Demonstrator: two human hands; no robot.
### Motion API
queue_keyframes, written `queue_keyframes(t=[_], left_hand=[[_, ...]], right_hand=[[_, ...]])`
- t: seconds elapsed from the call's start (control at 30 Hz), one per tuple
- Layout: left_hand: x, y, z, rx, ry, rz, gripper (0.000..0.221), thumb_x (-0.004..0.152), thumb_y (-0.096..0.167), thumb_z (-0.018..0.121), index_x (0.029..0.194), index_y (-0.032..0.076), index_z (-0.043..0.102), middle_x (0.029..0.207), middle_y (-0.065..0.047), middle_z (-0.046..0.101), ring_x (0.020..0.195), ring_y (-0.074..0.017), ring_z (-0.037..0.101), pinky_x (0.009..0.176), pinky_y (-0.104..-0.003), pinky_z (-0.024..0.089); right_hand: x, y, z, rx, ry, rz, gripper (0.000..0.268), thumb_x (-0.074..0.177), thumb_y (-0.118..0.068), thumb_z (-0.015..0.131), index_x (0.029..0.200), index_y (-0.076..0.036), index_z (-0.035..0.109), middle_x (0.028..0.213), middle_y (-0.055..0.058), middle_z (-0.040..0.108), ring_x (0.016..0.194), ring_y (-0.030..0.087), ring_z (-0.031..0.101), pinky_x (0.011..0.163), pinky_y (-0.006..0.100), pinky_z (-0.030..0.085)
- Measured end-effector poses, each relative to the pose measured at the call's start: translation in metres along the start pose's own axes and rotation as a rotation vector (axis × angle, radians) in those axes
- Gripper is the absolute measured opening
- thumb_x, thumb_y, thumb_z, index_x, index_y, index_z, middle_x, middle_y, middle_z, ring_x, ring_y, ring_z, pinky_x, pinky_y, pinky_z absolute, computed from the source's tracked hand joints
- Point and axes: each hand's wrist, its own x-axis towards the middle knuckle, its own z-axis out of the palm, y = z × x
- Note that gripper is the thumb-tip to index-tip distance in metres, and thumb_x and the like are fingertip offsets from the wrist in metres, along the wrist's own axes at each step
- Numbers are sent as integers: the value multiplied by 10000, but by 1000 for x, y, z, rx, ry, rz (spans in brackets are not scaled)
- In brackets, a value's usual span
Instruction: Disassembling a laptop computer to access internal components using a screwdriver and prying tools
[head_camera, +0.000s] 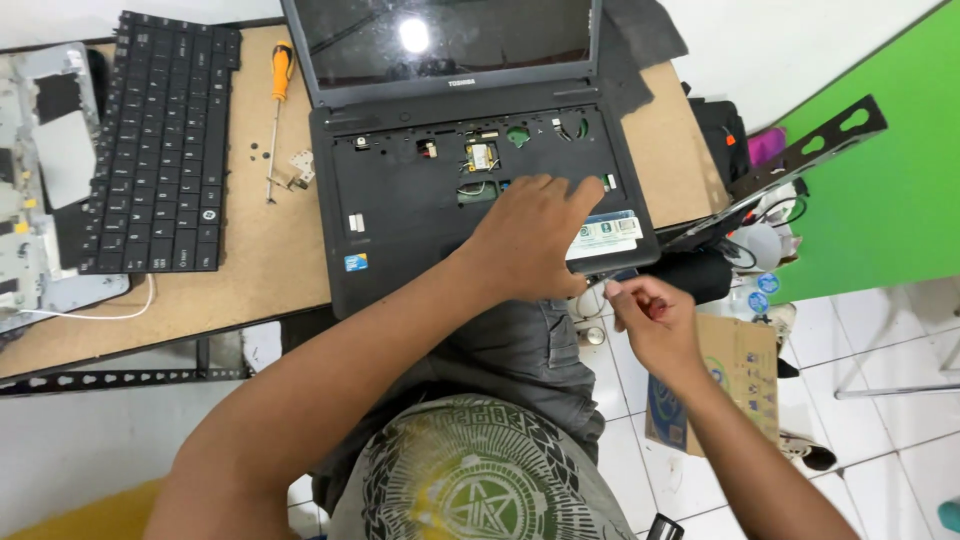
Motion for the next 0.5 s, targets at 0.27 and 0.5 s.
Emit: queue_keyframes(t=[0.27, 0.5], left_hand=[[2, 3, -4, 47, -17, -25, 749, 518, 379, 762, 1116, 45, 461, 785, -171, 610, 806, -380, 642, 864, -507, 465], [-1, 5, 3, 118, 41, -34, 743, 500, 408, 745, 1104, 70, 476, 830, -168, 604, 838, -377, 627, 858, -511, 436]], right_hand=[[-2, -13, 23, 246, 165, 208, 123, 888, -48, 560, 841, -22, 671, 498, 127, 569, 390, 56, 365, 381, 183, 269], [7, 9, 29, 407, 267, 285, 117, 836, -70, 574, 806, 3, 660, 485, 139, 525, 373, 62, 304, 355, 195, 234]])
